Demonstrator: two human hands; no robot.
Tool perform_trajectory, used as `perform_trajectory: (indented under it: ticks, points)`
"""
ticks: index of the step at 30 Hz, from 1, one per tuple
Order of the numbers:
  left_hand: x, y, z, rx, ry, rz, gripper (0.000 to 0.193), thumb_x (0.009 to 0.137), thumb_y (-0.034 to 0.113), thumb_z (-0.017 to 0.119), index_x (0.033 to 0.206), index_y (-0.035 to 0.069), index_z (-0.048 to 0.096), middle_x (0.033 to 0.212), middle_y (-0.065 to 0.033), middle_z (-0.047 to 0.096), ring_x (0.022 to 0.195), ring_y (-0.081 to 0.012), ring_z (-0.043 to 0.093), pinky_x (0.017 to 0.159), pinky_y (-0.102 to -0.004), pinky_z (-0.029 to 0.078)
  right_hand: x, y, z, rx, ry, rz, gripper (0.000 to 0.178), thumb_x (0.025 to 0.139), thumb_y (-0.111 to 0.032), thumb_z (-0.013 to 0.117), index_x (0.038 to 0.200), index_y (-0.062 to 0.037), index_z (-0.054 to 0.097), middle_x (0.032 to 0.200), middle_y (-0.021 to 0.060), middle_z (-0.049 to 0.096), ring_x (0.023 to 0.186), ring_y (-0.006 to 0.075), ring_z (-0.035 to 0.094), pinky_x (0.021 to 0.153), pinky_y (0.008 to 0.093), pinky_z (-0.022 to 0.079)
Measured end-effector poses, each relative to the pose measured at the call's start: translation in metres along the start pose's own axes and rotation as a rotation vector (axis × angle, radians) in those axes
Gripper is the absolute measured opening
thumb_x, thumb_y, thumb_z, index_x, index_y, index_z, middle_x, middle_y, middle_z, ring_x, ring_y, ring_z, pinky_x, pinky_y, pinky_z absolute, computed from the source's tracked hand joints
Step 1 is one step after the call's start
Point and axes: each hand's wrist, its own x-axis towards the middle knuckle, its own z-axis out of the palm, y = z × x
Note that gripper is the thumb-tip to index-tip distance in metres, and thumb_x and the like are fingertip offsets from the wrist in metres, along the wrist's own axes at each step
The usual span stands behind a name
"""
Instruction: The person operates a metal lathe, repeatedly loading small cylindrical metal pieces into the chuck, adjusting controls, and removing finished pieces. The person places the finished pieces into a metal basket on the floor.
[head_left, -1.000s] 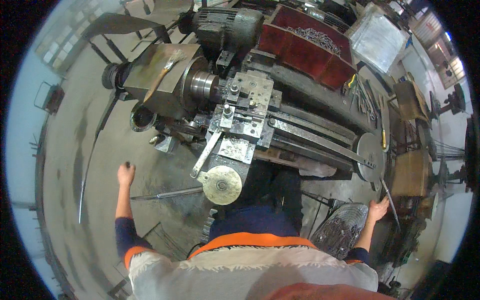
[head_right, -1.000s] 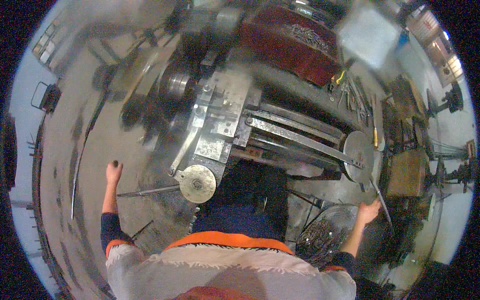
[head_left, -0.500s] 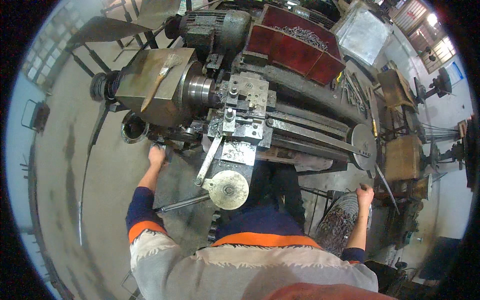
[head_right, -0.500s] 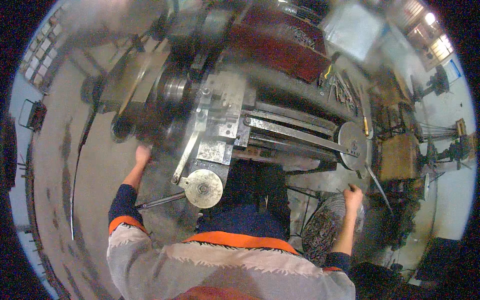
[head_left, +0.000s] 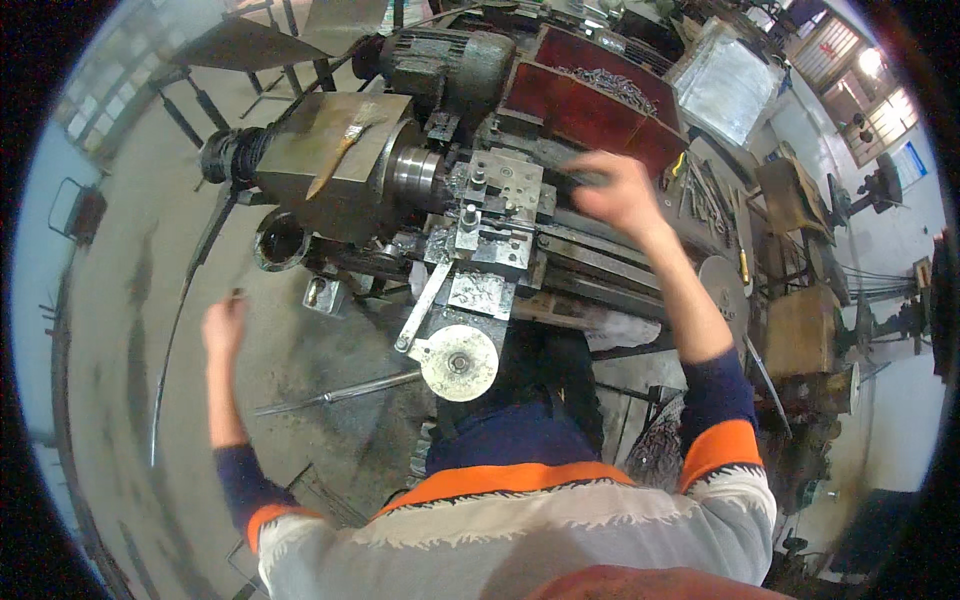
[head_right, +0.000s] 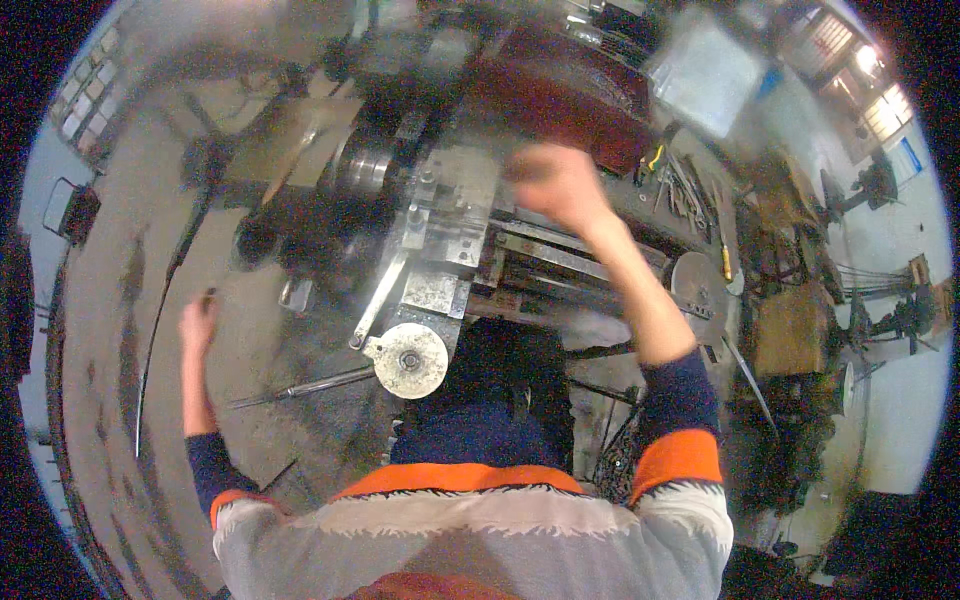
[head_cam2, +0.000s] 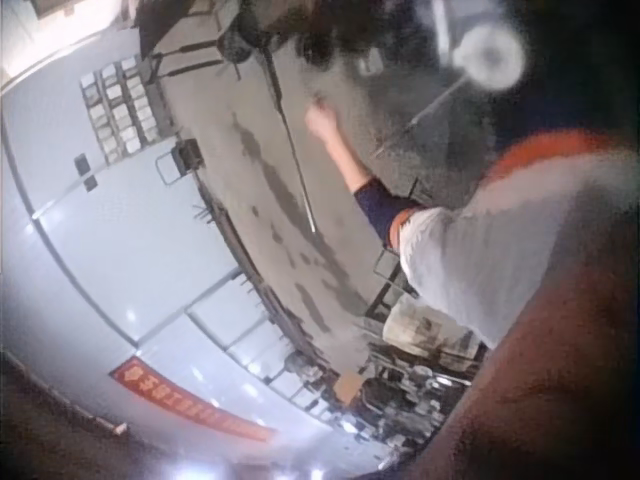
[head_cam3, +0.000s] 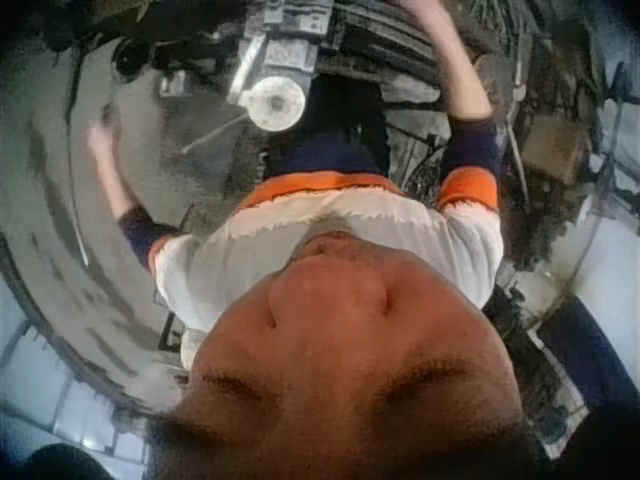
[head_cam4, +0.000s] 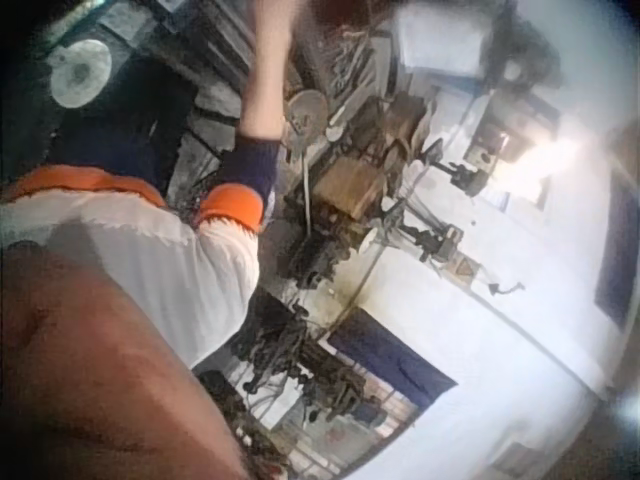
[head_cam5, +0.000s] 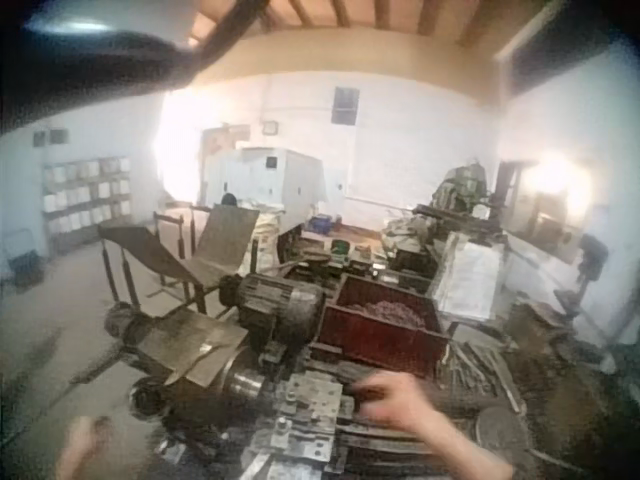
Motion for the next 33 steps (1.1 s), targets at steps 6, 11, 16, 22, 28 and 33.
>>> perform_trajectory:
  ticks: [6, 11, 16, 22, 28, 33]
  points:
    - [-0.106, -0.239, -0.087, 0.336, 0.278, -0.377, 0.047, 0.091, 0.042, 0.037, 0.11, 0.005, 0.059, 0.098, -0.0184, 0.062, 0.089, -0.035, 0.059, 0.078, -0.0434, 0.045, 0.102, -0.062, 0.111, -0.163, -0.402, -0.014, 0.03, 0.056, -0.02, 0.06, 0.082, -0.01, 0.07, 0.078, 0.0157, 0.064, 0.074, 0.0313, 0.062, 0.07, 0.0358, 0.05]
    - [-0.155, -0.184, -0.034, 0.194, 0.433, -0.576, 0.056, 0.091, 0.052, 0.029, 0.103, 0.009, 0.063, 0.089, -0.015, 0.064, 0.086, -0.0342, 0.06, 0.074, -0.0447, 0.044, 0.107, -0.069, 0.122, -0.278, -0.38, 0.06, 0.029, 0.056, -0.021, 0.06, 0.076, -0.0009, 0.067, 0.079, 0.02, 0.064, 0.078, 0.0327, 0.063, 0.073, 0.0365, 0.05]
    - [-0.199, -0.087, -0.055, 0.141, 0.32, -0.753, 0.056, 0.089, 0.054, 0.03, 0.095, 0.01, 0.065, 0.078, -0.0128, 0.064, 0.077, -0.034, 0.061, 0.068, -0.0447, 0.045, 0.101, -0.078, 0.12, -0.268, -0.372, 0.047, 0.031, 0.058, -0.02, 0.061, 0.079, 0.0021, 0.065, 0.083, 0.0213, 0.064, 0.081, 0.0333, 0.063, 0.076, 0.0368, 0.05]
    - [-0.223, -0.025, -0.04, 0.045, 0.289, -0.544, 0.044, 0.09, 0.041, 0.041, 0.085, 0.003, 0.064, 0.077, -0.0168, 0.063, 0.075, -0.0362, 0.059, 0.066, -0.0439, 0.045, 0.098, -0.076, 0.112, -0.282, -0.381, 0.058, 0.029, 0.057, -0.019, 0.061, 0.079, 0.0005, 0.066, 0.084, 0.0205, 0.064, 0.083, 0.0328, 0.063, 0.075, 0.0369, 0.05]
    - [-0.143, 0.111, -0.101, -0.739, 0.221, -0.012, 0.029, 0.086, 0.025, 0.054, 0.082, -0.003, 0.062, 0.075, -0.0091, 0.064, 0.073, -0.0175, 0.06, 0.07, -0.028, 0.043, 0.063, -0.074, 0.079, 0.243, -0.089, -0.363, 0.03, 0.051, -0.014, 0.059, 0.078, -0.0064, 0.069, 0.082, 0.0129, 0.065, 0.083, 0.0286, 0.06, 0.074, 0.0338, 0.048]
    - [-0.085, 0.259, -0.075, -1.348, -0.462, 0.258, 0.039, 0.091, 0.034, 0.048, 0.088, -0.003, 0.061, 0.081, -0.0128, 0.065, 0.072, -0.0199, 0.063, 0.07, -0.0299, 0.049, 0.004, -0.106, 0.081, 0.306, 0.13, -0.627, 0.036, 0.049, -0.009, 0.058, 0.083, -0.0075, 0.068, 0.094, 0.0089, 0.063, 0.095, 0.0281, 0.057, 0.08, 0.0348, 0.047]
